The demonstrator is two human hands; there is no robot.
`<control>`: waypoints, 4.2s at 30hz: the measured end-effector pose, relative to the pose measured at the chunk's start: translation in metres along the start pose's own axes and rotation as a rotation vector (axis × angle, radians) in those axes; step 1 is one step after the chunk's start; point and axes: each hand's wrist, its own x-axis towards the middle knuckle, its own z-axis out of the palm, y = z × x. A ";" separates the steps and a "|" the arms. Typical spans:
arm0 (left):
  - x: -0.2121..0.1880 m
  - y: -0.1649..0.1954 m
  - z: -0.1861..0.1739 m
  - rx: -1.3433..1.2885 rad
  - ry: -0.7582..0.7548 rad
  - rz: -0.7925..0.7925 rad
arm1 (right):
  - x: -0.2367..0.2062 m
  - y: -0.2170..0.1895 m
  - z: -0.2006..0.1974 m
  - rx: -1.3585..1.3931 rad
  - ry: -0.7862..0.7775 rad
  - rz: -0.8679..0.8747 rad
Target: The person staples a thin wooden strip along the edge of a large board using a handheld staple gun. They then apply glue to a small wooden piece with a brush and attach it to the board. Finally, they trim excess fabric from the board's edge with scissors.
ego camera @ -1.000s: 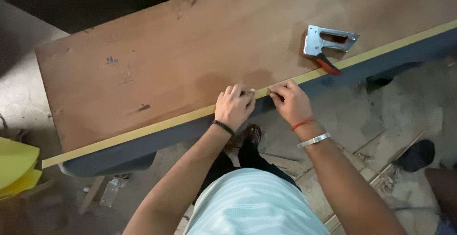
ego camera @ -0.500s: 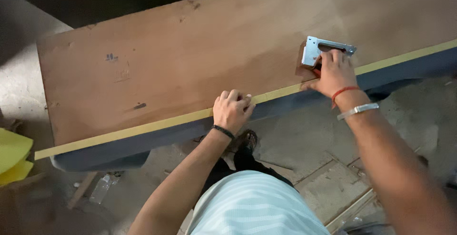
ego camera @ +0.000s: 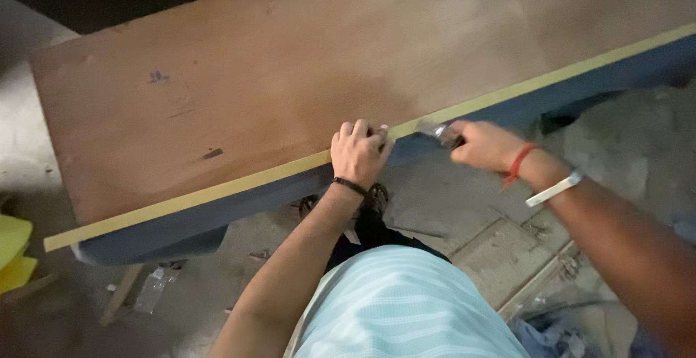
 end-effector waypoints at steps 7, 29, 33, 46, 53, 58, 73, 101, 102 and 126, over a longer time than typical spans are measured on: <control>-0.001 -0.003 0.003 -0.001 0.016 0.031 | -0.011 -0.046 -0.001 0.223 -0.027 0.041; -0.005 -0.011 0.003 -0.019 -0.072 0.009 | -0.009 -0.081 0.020 0.209 -0.036 0.194; -0.009 -0.022 -0.023 0.022 -0.097 0.067 | -0.011 -0.089 0.025 0.129 0.199 0.142; -0.015 -0.054 -0.073 -0.039 -0.270 -0.137 | -0.008 -0.098 0.039 0.457 -0.145 0.112; -0.017 -0.055 -0.066 -0.063 -0.277 -0.217 | -0.015 -0.112 0.042 0.121 0.181 0.124; -0.017 -0.057 -0.068 -0.085 -0.237 -0.210 | -0.024 -0.107 0.034 0.481 -0.187 0.095; -0.037 -0.091 -0.100 -0.055 -0.172 -0.089 | -0.018 -0.148 0.046 0.163 0.067 0.147; -0.046 -0.113 -0.110 0.024 -0.256 -0.131 | -0.033 -0.191 0.058 0.390 -0.128 0.087; -0.046 -0.112 -0.110 0.021 -0.255 -0.128 | -0.031 -0.195 0.058 0.392 -0.133 0.095; -0.065 -0.139 -0.147 0.072 -0.190 -0.177 | -0.041 -0.267 0.063 0.134 -0.089 0.267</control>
